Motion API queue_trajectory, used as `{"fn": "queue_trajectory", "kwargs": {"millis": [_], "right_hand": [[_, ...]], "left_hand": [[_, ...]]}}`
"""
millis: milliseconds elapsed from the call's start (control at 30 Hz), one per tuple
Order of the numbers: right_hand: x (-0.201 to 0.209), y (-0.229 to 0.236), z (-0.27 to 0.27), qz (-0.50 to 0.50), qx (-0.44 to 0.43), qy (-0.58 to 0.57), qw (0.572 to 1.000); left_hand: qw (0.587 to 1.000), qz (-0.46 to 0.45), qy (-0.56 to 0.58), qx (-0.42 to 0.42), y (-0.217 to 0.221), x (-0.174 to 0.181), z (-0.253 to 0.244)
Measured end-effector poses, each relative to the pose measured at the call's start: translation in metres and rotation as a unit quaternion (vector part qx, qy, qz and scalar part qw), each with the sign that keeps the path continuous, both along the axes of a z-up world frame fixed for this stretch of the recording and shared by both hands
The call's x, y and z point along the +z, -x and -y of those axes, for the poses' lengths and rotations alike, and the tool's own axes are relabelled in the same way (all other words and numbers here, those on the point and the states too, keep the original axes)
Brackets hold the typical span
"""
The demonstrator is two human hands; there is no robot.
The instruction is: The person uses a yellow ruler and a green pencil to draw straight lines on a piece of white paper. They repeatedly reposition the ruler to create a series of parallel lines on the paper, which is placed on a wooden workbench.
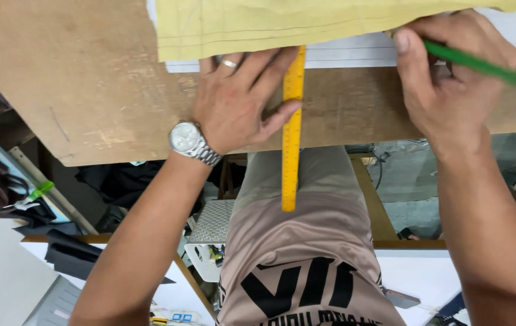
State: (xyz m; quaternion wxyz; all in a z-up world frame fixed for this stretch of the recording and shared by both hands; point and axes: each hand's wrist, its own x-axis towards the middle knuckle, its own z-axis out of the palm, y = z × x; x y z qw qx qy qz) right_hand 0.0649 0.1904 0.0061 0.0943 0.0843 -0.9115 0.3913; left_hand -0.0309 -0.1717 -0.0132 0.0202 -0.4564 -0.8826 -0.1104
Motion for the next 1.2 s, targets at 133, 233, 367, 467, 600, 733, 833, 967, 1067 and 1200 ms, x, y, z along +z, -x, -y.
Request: {"fn": "queue_trajectory", "kwargs": {"millis": [133,233,367,467,600,733,833,967,1067,1200], "right_hand": [[-0.016,0.005,0.026,-0.025,0.056,0.078,0.995],[-0.003,0.025,0.051,-0.060,0.097,0.051,0.992],[-0.002,0.045,0.062,-0.048,0.127,0.056,0.989],[-0.001,0.050,0.065,-0.016,0.113,0.069,0.991],[0.000,0.052,0.068,0.053,0.069,0.136,0.987],[-0.004,0.049,0.067,0.060,0.051,0.153,0.985],[-0.005,0.050,0.068,0.059,0.038,0.152,0.986],[-0.004,0.052,0.068,0.053,0.042,0.126,0.990],[-0.001,0.053,0.069,0.055,0.043,0.123,0.990],[-0.001,0.054,0.069,0.052,0.045,0.123,0.990]], "left_hand": [[1.000,0.009,-0.015,-0.016,0.000,0.000,0.002],[0.999,0.023,-0.023,0.006,-0.001,0.001,0.000],[0.999,0.054,-0.004,-0.003,0.001,0.002,0.002],[0.998,0.069,-0.002,-0.006,0.001,0.003,0.002],[0.998,0.053,-0.006,-0.018,0.008,0.011,0.001],[0.999,0.044,0.000,-0.015,0.007,0.009,0.001],[0.999,0.044,-0.003,-0.015,0.008,0.011,0.000],[0.999,0.050,-0.009,-0.012,0.008,0.012,0.000],[0.999,0.045,-0.008,-0.009,0.007,0.010,-0.001],[0.999,0.051,-0.010,-0.003,0.005,0.009,-0.001]]}}
